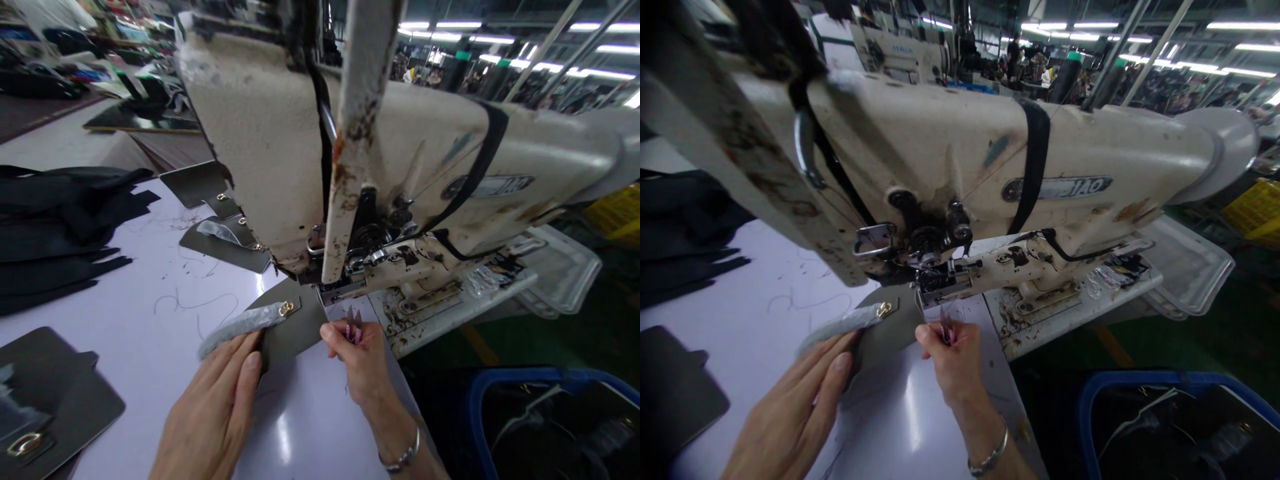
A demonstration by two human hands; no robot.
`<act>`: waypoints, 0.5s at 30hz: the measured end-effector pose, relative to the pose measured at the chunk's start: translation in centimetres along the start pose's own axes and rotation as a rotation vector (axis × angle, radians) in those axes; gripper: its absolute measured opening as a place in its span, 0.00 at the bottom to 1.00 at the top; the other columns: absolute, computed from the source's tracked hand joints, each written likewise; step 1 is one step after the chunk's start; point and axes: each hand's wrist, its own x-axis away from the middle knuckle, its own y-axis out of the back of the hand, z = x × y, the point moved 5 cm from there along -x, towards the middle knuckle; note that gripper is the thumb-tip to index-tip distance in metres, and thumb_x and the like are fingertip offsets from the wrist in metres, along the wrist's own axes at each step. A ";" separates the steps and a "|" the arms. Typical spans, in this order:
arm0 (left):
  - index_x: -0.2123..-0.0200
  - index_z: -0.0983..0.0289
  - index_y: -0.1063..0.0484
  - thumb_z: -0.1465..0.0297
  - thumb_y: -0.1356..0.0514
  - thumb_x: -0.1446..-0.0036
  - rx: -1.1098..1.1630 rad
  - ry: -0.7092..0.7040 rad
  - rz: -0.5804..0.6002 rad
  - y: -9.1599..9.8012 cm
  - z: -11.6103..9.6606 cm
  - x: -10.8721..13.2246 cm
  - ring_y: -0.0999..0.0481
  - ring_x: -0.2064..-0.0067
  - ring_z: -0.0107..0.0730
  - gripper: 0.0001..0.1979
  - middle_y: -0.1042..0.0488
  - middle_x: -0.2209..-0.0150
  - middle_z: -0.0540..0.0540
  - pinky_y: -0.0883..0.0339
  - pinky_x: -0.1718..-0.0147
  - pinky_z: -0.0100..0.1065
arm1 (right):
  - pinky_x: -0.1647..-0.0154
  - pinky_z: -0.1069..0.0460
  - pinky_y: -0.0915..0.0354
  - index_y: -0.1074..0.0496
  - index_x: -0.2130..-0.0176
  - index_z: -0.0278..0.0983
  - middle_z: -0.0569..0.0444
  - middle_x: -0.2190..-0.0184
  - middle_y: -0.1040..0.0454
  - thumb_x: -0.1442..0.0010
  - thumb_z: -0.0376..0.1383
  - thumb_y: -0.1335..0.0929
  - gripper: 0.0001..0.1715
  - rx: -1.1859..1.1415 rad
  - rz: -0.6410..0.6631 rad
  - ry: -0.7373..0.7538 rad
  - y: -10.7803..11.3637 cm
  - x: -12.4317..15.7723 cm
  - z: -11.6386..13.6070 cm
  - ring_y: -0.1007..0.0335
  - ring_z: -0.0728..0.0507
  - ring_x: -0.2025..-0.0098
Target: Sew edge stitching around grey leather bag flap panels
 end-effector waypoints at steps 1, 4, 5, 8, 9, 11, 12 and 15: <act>0.37 0.61 0.32 0.55 0.50 0.32 -0.021 -0.021 0.053 -0.7 0.3 -1.1 0.33 0.35 0.48 0.27 0.28 0.38 0.59 0.41 0.34 0.48 | 0.74 0.53 0.49 0.33 0.84 0.36 0.60 0.85 0.41 0.47 0.44 0.27 0.23 -0.026 -0.002 -0.014 -0.1 0.0 -0.1 0.48 0.51 0.79; 0.30 0.60 0.42 0.52 0.52 0.32 -0.019 -0.083 0.144 -2.1 -0.1 -4.9 0.42 0.29 0.49 0.32 0.38 0.31 0.60 0.49 0.30 0.53 | 0.74 0.53 0.50 0.34 0.84 0.36 0.60 0.85 0.41 0.47 0.44 0.26 0.23 -0.091 0.000 -0.022 -0.2 -0.1 -0.6 0.49 0.51 0.79; 0.30 0.59 0.43 0.51 0.51 0.32 -0.022 -0.109 0.147 -2.1 -0.6 -6.1 0.42 0.29 0.49 0.33 0.39 0.31 0.59 0.50 0.30 0.53 | 0.74 0.53 0.50 0.34 0.84 0.36 0.60 0.85 0.41 0.47 0.44 0.26 0.23 -0.093 -0.001 -0.018 -0.2 -0.1 -0.8 0.48 0.51 0.79; 0.38 0.59 0.31 0.48 0.49 0.34 -0.063 -0.155 0.189 -1.7 -2.2 -9.0 0.34 0.36 0.51 0.30 0.29 0.38 0.58 0.42 0.36 0.52 | 0.73 0.53 0.49 0.33 0.82 0.35 0.60 0.84 0.39 0.46 0.44 0.27 0.22 -0.045 -0.015 0.003 0.1 -0.1 -1.4 0.46 0.51 0.78; 0.43 0.58 0.27 0.48 0.49 0.35 -0.075 -0.167 0.203 -1.5 -2.6 -9.6 0.31 0.40 0.50 0.27 0.26 0.43 0.57 0.39 0.39 0.51 | 0.73 0.53 0.49 0.33 0.82 0.35 0.59 0.84 0.39 0.45 0.43 0.27 0.22 -0.030 -0.018 0.009 0.1 -0.1 -1.5 0.46 0.51 0.78; 0.57 0.57 0.22 0.48 0.48 0.36 -0.089 -0.195 0.197 -1.3 -3.2 -10.5 0.27 0.49 0.48 0.23 0.22 0.54 0.55 0.36 0.46 0.48 | 0.73 0.52 0.50 0.34 0.82 0.36 0.60 0.84 0.40 0.44 0.43 0.27 0.23 -0.016 -0.014 0.020 0.1 -0.1 -1.4 0.46 0.51 0.78; 0.63 0.57 0.22 0.47 0.48 0.36 -0.094 -0.208 0.175 -1.2 -3.3 -10.8 0.27 0.53 0.46 0.23 0.22 0.59 0.54 0.35 0.50 0.46 | 0.73 0.52 0.50 0.35 0.83 0.36 0.60 0.84 0.41 0.44 0.43 0.28 0.24 -0.017 -0.010 0.024 0.0 -0.2 -1.3 0.47 0.51 0.78; 0.73 0.57 0.26 0.47 0.46 0.38 -0.089 -0.237 0.107 -1.2 -3.3 -11.2 0.29 0.59 0.45 0.23 0.27 0.69 0.54 0.38 0.57 0.42 | 0.73 0.52 0.51 0.37 0.83 0.36 0.60 0.84 0.43 0.43 0.43 0.28 0.24 -0.024 0.014 0.030 -0.2 -0.3 -0.9 0.48 0.51 0.78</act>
